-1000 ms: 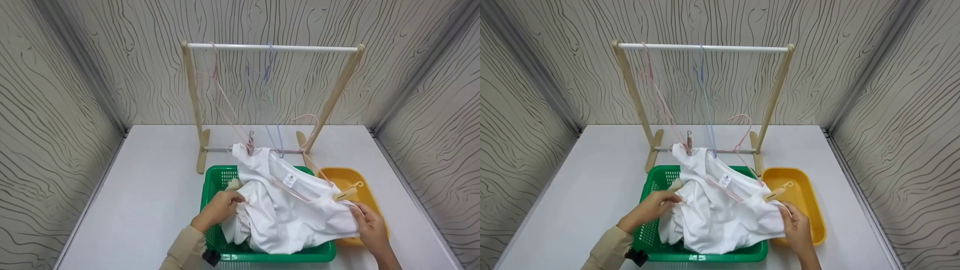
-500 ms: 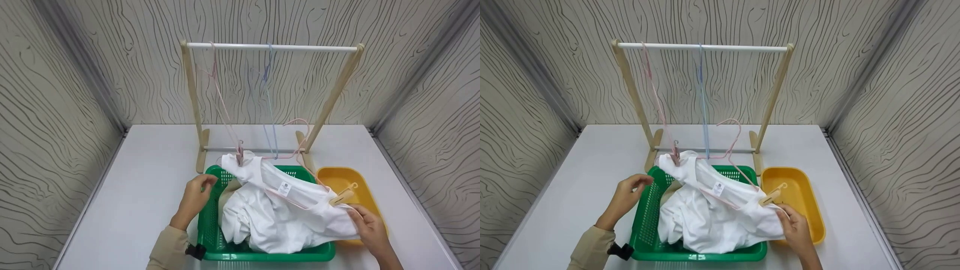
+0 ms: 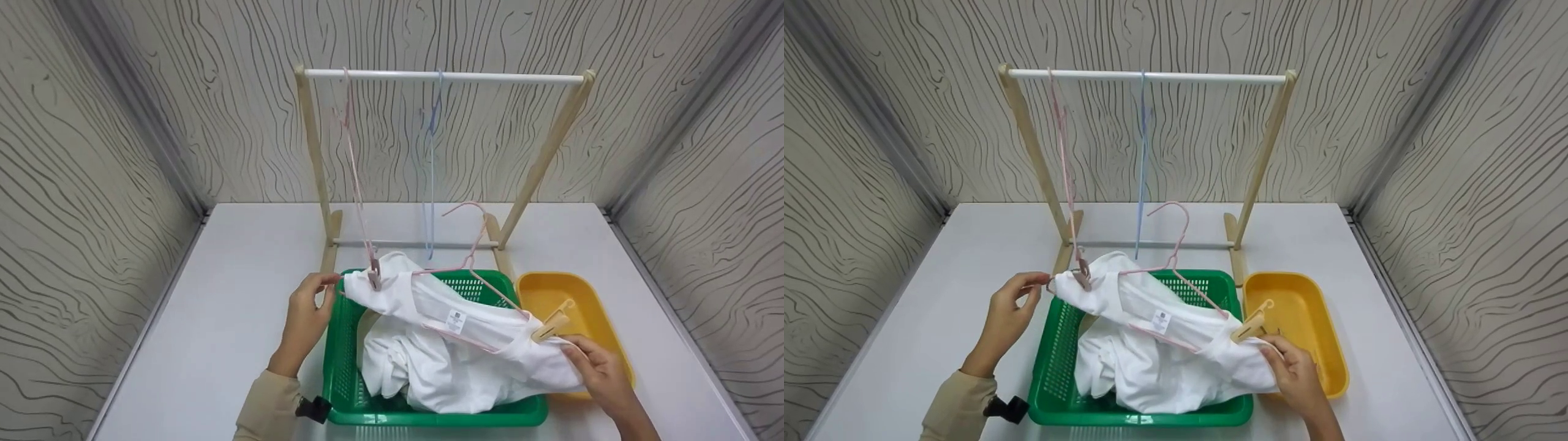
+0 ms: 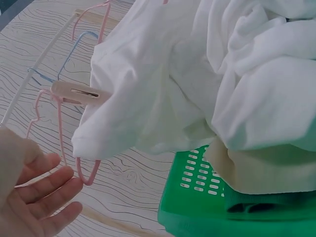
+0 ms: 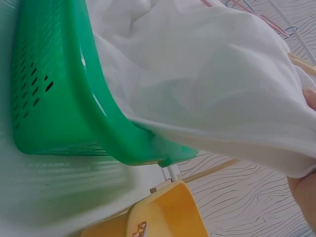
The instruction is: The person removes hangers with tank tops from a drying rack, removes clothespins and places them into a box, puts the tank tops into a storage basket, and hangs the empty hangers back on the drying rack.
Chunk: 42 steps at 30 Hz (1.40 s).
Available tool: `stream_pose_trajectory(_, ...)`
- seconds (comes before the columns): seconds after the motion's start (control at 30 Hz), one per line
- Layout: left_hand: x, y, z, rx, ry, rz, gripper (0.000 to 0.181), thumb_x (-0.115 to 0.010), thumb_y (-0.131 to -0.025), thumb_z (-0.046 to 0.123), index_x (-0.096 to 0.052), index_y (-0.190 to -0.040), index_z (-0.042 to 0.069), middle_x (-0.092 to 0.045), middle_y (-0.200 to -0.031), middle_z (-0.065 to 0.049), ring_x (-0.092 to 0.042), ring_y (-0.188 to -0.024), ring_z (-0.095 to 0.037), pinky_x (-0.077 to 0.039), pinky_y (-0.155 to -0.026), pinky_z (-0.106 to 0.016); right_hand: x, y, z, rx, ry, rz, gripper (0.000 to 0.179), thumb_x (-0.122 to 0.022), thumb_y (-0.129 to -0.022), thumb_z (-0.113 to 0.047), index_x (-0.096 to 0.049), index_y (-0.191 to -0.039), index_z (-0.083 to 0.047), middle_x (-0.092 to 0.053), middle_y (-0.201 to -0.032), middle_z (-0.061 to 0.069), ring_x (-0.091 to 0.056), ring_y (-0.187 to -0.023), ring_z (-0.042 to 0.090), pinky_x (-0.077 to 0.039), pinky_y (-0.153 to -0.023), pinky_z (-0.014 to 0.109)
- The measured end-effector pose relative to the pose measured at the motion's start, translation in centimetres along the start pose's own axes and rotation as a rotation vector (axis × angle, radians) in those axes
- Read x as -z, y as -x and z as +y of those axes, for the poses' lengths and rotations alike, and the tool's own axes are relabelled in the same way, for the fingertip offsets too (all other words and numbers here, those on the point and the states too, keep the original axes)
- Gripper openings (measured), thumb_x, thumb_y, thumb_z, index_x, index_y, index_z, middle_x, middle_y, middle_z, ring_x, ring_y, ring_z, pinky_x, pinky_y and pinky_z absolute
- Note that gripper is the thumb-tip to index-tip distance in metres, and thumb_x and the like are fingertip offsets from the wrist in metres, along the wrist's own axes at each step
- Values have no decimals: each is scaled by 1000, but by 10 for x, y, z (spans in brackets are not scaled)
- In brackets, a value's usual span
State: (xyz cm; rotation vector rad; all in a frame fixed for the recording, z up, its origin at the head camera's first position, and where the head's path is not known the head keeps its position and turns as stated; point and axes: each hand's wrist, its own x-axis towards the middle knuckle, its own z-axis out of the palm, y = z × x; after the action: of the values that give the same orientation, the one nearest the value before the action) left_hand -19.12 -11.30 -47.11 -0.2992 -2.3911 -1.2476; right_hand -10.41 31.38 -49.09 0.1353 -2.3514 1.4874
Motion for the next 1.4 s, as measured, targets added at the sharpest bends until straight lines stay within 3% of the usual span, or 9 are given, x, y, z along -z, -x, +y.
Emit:
stream_pose_trajectory(0.13,1,3,1,-28,20,-36,18,-59,-93,3,-64,-110,0,-69,-110,-13,-65,-108,-26,-54,-97,-42,2,1,-1,33,-94,-35,35,-49,-86,21,-70,-95,-6,-70,-90,-21,-60,-77,-6,-48,-66,8)
stream_pose_trajectory(0.23,2,5,2,-20,41,-90,19,-59,-95,8,-64,-111,1,-70,-108,-11,-67,-101,-24,-57,-89,-36,2,0,-3,53,-131,-72,36,-48,-85,23,-70,-94,-5,-71,-88,-17,-60,-75,-4,-48,-65,9)
stream_pose_trajectory(0.4,4,9,3,65,64,-173,20,-57,-97,16,-67,-108,3,-73,-97,-9,-67,-85,-16,-56,-69,-16,5,0,-6,53,-51,-121,29,-50,-86,19,-69,-93,-3,-69,-88,-20,-57,-76,-4,-47,-68,8)
stream_pose_trajectory(0.5,7,11,3,103,82,-196,20,-57,-98,18,-68,-105,4,-72,-90,-7,-63,-80,-10,-53,-64,-12,6,0,-7,35,3,-135,23,-51,-88,17,-68,-93,2,-68,-89,-22,-56,-77,-5,-46,-69,7)
stream_pose_trajectory(0.67,14,10,3,89,110,-154,18,-57,-97,18,-70,-100,6,-72,-85,-8,-54,-72,-1,-50,-58,-14,1,-6,-12,22,40,-114,19,-54,-87,15,-68,-92,3,-66,-89,-25,-56,-77,-6,-46,-69,5)
stream_pose_trajectory(0.93,22,8,3,16,111,-61,15,-58,-96,11,-70,-90,4,-70,-84,-10,-50,-72,2,-49,-60,-15,-10,-21,-22,219,91,-111,23,-60,-77,24,-69,-89,6,-65,-92,-28,-57,-85,-16,-46,-75,-3)
stream_pose_trajectory(1.17,23,9,0,21,96,-96,13,-59,-95,13,-71,-94,8,-70,-89,-3,-51,-76,1,-49,-65,-15,-21,-32,-27,307,246,-48,25,-63,-74,23,-70,-91,6,-73,-85,10,-54,-92,-20,-41,-80,-7)
stream_pose_trajectory(1.27,23,10,-1,2,82,-111,11,-61,-94,14,-71,-97,10,-70,-94,-1,-55,-84,-1,-53,-72,-17,-23,-35,-25,324,241,-16,26,-62,-74,23,-70,-91,5,-74,-88,-1,-53,-93,-22,-41,-81,-7)
stream_pose_trajectory(1.4,21,10,-3,-27,93,-122,11,-63,-92,8,-70,-99,12,-69,-100,-2,-61,-93,-9,-57,-71,-18,-23,-39,-23,265,233,1,24,-62,-78,20,-71,-92,3,-71,-93,-12,-53,-91,-22,-42,-78,-6)
